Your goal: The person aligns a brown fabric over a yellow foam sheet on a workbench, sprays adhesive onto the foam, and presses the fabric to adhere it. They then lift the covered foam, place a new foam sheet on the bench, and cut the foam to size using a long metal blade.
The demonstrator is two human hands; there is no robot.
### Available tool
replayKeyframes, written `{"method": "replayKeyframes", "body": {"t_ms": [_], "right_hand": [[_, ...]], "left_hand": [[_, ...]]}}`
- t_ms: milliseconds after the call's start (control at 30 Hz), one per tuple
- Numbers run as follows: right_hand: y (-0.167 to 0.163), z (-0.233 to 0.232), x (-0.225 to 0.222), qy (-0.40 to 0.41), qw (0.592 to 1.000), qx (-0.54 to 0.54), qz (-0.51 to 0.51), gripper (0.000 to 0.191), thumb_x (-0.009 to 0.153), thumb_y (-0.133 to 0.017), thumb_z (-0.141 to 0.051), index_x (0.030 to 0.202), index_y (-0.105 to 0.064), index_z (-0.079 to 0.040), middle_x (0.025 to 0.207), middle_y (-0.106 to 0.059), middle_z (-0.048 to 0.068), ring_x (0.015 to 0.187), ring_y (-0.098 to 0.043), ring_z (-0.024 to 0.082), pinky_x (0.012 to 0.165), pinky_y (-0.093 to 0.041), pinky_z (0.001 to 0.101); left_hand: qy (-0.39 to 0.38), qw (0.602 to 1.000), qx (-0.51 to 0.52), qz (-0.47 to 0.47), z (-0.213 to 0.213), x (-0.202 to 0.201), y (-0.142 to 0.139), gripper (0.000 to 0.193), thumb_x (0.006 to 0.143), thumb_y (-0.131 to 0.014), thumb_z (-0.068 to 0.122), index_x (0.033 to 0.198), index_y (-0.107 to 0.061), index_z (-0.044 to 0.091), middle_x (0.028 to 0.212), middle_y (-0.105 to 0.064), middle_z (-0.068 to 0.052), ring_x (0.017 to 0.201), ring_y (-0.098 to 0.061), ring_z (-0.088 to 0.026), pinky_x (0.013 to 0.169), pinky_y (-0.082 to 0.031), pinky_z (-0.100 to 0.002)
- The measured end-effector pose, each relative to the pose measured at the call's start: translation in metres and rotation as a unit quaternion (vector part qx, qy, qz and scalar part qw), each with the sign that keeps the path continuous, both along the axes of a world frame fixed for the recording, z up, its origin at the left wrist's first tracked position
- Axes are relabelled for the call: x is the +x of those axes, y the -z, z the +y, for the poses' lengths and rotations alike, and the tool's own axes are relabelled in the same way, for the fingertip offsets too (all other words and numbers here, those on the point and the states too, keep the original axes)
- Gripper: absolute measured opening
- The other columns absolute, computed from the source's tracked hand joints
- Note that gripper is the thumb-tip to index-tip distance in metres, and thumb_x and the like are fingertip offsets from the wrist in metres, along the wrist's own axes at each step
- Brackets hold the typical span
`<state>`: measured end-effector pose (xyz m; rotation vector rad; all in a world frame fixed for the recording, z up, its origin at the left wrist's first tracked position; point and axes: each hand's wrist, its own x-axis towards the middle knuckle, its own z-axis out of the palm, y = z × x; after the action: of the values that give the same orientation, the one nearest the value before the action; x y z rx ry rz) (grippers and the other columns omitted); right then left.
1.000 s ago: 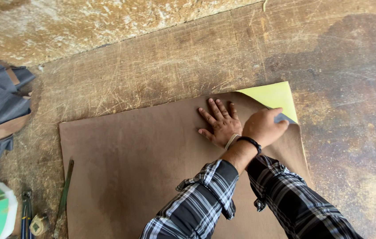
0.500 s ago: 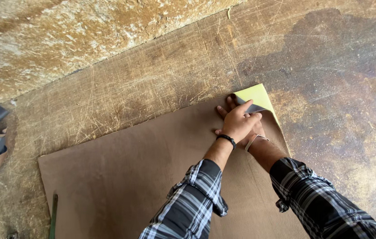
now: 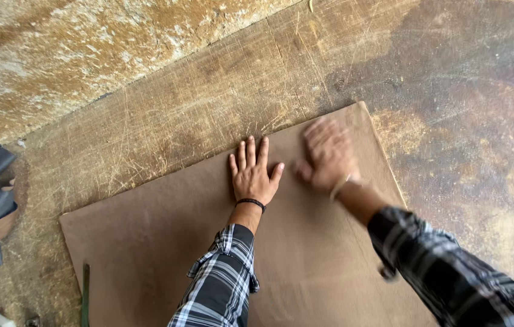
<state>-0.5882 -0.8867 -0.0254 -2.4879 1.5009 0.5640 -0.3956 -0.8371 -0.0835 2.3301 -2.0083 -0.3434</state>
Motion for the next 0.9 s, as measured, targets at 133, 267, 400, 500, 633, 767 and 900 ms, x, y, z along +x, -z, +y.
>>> {"method": "replayKeyframes", "body": {"t_ms": [133, 267, 400, 500, 633, 767, 900], "right_hand": [[-0.008, -0.004, -0.019, -0.026, 0.997, 0.072, 0.027, 0.099, 0.095, -0.020, -0.078, 0.164, 0.004, -0.010, 0.171, 0.009, 0.014, 0.155, 0.006, 0.025, 0.125, 0.001, 0.0417], [0.020, -0.044, -0.051, 0.099, 0.990, -0.063, -0.084, 0.104, 0.090, -0.025, -0.081, 0.161, -0.003, -0.008, 0.169, 0.003, 0.013, 0.155, 0.006, 0.025, 0.123, 0.002, 0.0420], [0.050, -0.048, -0.069, 0.109, 0.985, -0.064, -0.116, 0.107, 0.089, -0.026, -0.083, 0.161, -0.006, -0.006, 0.169, 0.000, 0.015, 0.156, 0.005, 0.027, 0.123, 0.003, 0.0423], [0.054, -0.035, -0.071, 0.116, 0.983, -0.070, -0.124, 0.108, 0.090, -0.026, -0.083, 0.162, -0.007, -0.005, 0.170, -0.002, 0.016, 0.157, 0.003, 0.028, 0.124, 0.003, 0.0421], [0.041, 0.003, -0.064, 0.090, 0.974, -0.204, -0.034, 0.098, 0.105, -0.023, -0.078, 0.164, -0.011, 0.000, 0.171, -0.007, 0.020, 0.159, -0.001, 0.031, 0.128, 0.000, 0.0421], [0.027, 0.075, -0.095, 0.139, 0.982, -0.017, -0.128, 0.105, 0.089, -0.024, -0.081, 0.162, -0.006, -0.008, 0.169, -0.001, 0.014, 0.155, 0.003, 0.026, 0.124, 0.001, 0.0404], [0.027, 0.086, -0.123, 0.174, 0.980, -0.057, -0.083, 0.111, 0.088, -0.026, -0.084, 0.160, -0.007, -0.002, 0.168, -0.001, 0.016, 0.155, 0.003, 0.027, 0.123, 0.000, 0.0401]], "left_hand": [[0.006, 1.000, -0.002, -0.004, 0.001, -0.003, 0.001, 0.079, 0.096, -0.047, 0.062, 0.162, -0.024, 0.025, 0.170, -0.017, -0.010, 0.156, -0.013, -0.031, 0.124, -0.005, -0.055], [0.003, 1.000, -0.004, -0.009, -0.002, -0.001, 0.011, 0.080, 0.096, -0.045, 0.063, 0.161, -0.023, 0.024, 0.169, -0.016, -0.011, 0.155, -0.013, -0.031, 0.123, -0.005, -0.054], [-0.007, 0.999, -0.032, -0.039, 0.018, -0.017, 0.015, 0.083, 0.098, -0.043, 0.063, 0.163, -0.020, 0.018, 0.170, -0.014, -0.013, 0.156, -0.012, -0.033, 0.124, -0.005, -0.055], [0.002, 0.999, -0.016, -0.048, 0.063, -0.039, 0.007, 0.084, 0.098, -0.044, 0.063, 0.163, -0.021, 0.017, 0.170, -0.014, -0.016, 0.157, -0.013, -0.034, 0.125, -0.007, -0.054], [0.017, 0.999, -0.006, -0.038, 0.091, -0.054, -0.006, 0.089, 0.092, -0.048, 0.068, 0.160, -0.022, 0.017, 0.167, -0.013, -0.018, 0.153, -0.014, -0.035, 0.122, -0.008, -0.056], [0.013, 0.999, -0.004, -0.047, 0.093, -0.057, -0.011, 0.091, 0.091, -0.049, 0.069, 0.161, -0.022, 0.018, 0.168, -0.014, -0.017, 0.154, -0.015, -0.034, 0.122, -0.009, -0.056], [0.019, 0.998, -0.043, -0.032, 0.100, -0.058, -0.009, 0.091, 0.090, -0.050, 0.069, 0.161, -0.023, 0.018, 0.168, -0.016, -0.017, 0.153, -0.016, -0.034, 0.121, -0.010, -0.056]]}}
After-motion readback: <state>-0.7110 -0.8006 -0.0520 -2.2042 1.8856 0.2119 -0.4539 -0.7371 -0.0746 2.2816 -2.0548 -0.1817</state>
